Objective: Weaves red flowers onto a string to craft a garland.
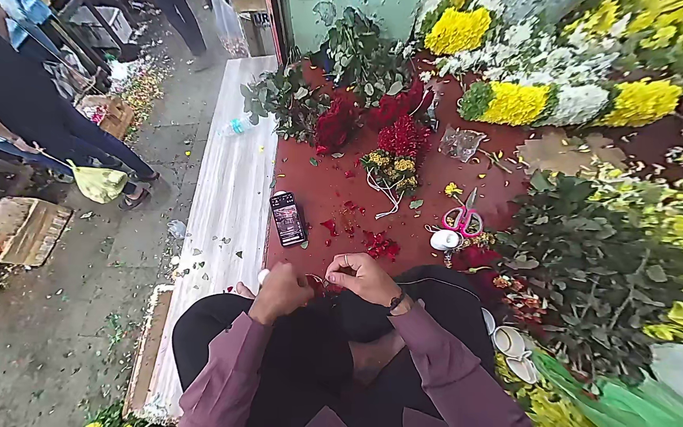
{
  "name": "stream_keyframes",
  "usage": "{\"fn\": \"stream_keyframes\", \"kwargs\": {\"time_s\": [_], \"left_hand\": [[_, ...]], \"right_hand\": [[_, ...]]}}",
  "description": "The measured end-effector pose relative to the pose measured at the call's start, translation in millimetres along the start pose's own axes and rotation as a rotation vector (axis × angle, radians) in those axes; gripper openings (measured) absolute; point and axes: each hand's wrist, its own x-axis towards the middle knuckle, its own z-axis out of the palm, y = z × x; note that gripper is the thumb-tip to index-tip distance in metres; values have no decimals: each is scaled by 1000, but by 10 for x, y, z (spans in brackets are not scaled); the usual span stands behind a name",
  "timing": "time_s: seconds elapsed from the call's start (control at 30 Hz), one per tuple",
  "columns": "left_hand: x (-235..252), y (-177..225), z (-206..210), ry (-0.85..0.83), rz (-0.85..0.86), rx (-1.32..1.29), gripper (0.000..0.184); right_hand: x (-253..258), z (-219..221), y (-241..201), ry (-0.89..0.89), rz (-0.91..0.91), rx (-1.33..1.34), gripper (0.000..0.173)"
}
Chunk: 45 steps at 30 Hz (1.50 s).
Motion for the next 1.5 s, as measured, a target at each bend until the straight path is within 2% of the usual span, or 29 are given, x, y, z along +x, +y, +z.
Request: {"fn": "stream_keyframes", "kwargs": {"time_s": [0.07,0.1,0.13,0.17,0.2,0.23,0.3,0.33,0.4,0.53,0.67,0.8,0.93,1.0,1.07,1.17,1.27,1.3,1.37,1.43,1.5], "left_hand": [[-40,67,-30,-219,331,-145,17],[-42,94,-33,-229,484,-289,16],[-40,116,-48,-158,573,-429,16],[-42,126,-73,-41,579,-546,16],[-44,124,-93,111,524,-616,15],[-32,102,-108,269,427,-612,15],[20,15,-91,508,205,-388,16],[37,-24,-65,551,124,-279,18],[21,-35,-37,519,30,-165,20],[-2,18,-66,443,-8,-79,21],[-34,70,-67,403,-59,20,19],[-87,55,-68,220,-100,4,25],[-78,38,-65,178,-84,-80,22],[-71,59,-71,188,-113,-70,21],[-64,84,-63,180,-131,-57,21],[-31,95,-27,152,-142,-41,19],[-14,74,9,141,-172,-24,20],[-17,75,4,142,-190,-16,19],[-33,66,-8,146,-219,-16,19],[-40,55,-9,145,-215,-22,19],[-30,69,-13,145,-194,-21,20]], "right_hand": [[34,-37,140,-52,46,76,15],[33,-27,204,-93,88,158,14],[31,14,248,-119,136,264,11],[12,85,253,-125,173,346,9],[-15,156,226,-128,169,370,5],[-11,193,183,-160,128,342,10],[9,206,53,-191,7,281,13],[2,192,-2,-173,-23,266,13],[-38,138,-54,-99,-44,269,12],[-62,-69,-36,-2,-22,258,12],[-68,-129,-28,-65,43,208,11],[-88,-202,-50,-64,106,183,12],[-59,-453,66,-186,346,184,17],[115,-591,192,-139,529,-3,23],[440,-690,426,11,659,-304,23],[962,-675,877,239,648,-654,19],[1307,-480,1125,264,739,-812,38],[1372,-427,1181,267,755,-801,40],[1393,-379,1256,285,716,-704,33],[1291,-420,1243,320,622,-529,29],[1170,-504,1138,353,563,-297,33]]}}
